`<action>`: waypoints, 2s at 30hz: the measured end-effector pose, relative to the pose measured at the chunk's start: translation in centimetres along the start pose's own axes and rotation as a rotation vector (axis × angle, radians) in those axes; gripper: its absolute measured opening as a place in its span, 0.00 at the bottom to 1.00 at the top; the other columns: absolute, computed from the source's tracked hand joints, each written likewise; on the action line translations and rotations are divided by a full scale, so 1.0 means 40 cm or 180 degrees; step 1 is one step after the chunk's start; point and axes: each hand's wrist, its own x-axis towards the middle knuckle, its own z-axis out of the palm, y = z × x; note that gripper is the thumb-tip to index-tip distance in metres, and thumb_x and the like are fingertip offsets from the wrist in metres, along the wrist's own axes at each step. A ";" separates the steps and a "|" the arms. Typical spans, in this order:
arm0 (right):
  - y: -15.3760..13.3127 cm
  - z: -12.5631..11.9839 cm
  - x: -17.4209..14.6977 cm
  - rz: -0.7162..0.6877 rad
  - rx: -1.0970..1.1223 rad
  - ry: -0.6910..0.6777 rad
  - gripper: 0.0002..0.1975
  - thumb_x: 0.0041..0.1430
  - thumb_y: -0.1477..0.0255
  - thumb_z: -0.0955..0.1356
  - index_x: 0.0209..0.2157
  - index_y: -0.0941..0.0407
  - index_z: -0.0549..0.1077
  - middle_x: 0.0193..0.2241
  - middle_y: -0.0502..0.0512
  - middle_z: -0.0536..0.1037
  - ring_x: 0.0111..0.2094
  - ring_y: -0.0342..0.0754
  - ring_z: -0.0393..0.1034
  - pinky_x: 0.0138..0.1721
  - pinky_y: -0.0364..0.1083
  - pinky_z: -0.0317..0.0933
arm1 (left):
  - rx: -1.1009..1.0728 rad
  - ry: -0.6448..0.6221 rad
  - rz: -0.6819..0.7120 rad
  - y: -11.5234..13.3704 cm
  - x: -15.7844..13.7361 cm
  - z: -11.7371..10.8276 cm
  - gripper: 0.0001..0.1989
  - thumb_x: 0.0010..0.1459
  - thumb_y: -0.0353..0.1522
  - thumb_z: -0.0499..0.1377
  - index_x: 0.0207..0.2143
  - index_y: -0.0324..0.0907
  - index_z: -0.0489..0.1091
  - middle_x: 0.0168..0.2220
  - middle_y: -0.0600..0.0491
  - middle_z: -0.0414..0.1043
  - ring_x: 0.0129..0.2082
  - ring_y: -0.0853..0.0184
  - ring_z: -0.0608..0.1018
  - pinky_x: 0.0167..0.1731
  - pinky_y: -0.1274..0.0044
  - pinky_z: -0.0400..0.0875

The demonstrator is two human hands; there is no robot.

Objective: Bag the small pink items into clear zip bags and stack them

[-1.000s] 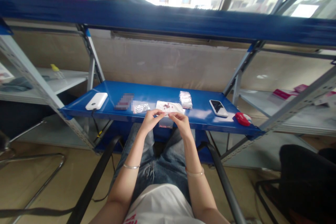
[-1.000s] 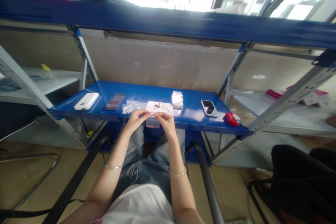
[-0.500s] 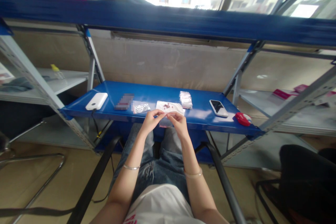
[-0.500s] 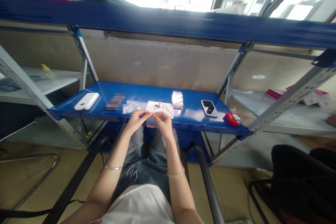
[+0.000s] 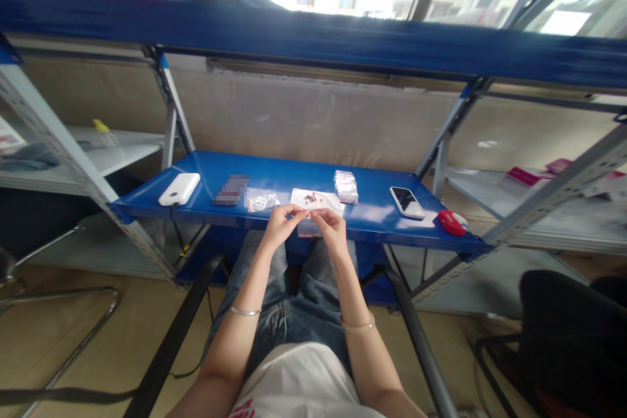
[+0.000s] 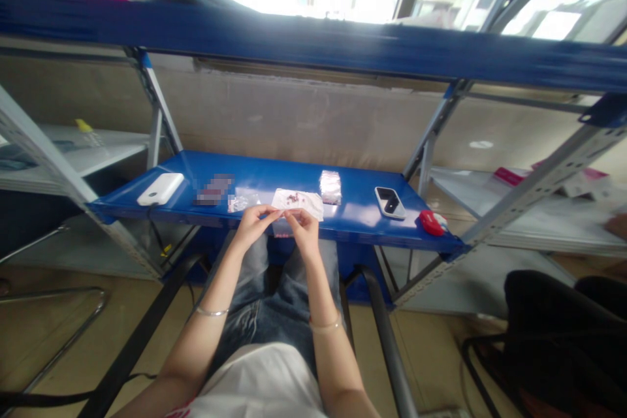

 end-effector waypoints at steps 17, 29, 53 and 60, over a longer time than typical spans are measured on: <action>-0.004 0.007 -0.005 0.0077 0.0050 0.0144 0.12 0.45 0.62 0.73 0.28 0.57 0.78 0.29 0.54 0.80 0.35 0.51 0.74 0.39 0.48 0.65 | -0.0271 -0.0042 -0.0034 -0.006 0.004 0.007 0.13 0.52 0.41 0.61 0.29 0.38 0.74 0.30 0.50 0.78 0.34 0.63 0.78 0.38 0.75 0.70; 0.012 -0.051 0.016 0.0512 -0.0258 -0.0479 0.20 0.54 0.56 0.64 0.33 0.57 0.79 0.31 0.56 0.80 0.35 0.50 0.73 0.34 0.44 0.59 | 0.0056 0.0257 0.0036 -0.013 -0.001 0.011 0.14 0.53 0.40 0.59 0.25 0.38 0.72 0.26 0.51 0.76 0.30 0.64 0.78 0.34 0.75 0.69; 0.079 -0.274 0.379 0.0319 -0.2266 0.0883 0.17 0.53 0.62 0.63 0.23 0.61 0.73 0.21 0.58 0.75 0.22 0.45 0.67 0.24 0.41 0.58 | 0.2554 0.2531 -0.1338 -0.146 -0.010 -0.123 0.12 0.51 0.37 0.61 0.38 0.43 0.75 0.45 0.43 0.69 0.47 0.51 0.67 0.41 0.65 0.62; 0.087 -0.318 0.401 0.0459 -0.2596 0.1100 0.08 0.49 0.67 0.68 0.23 0.58 0.71 0.28 0.62 0.77 0.37 0.54 0.70 0.37 0.48 0.61 | 0.2223 0.2680 -0.1130 -0.179 -0.007 -0.125 0.10 0.49 0.35 0.61 0.35 0.44 0.77 0.44 0.44 0.70 0.45 0.51 0.68 0.40 0.66 0.62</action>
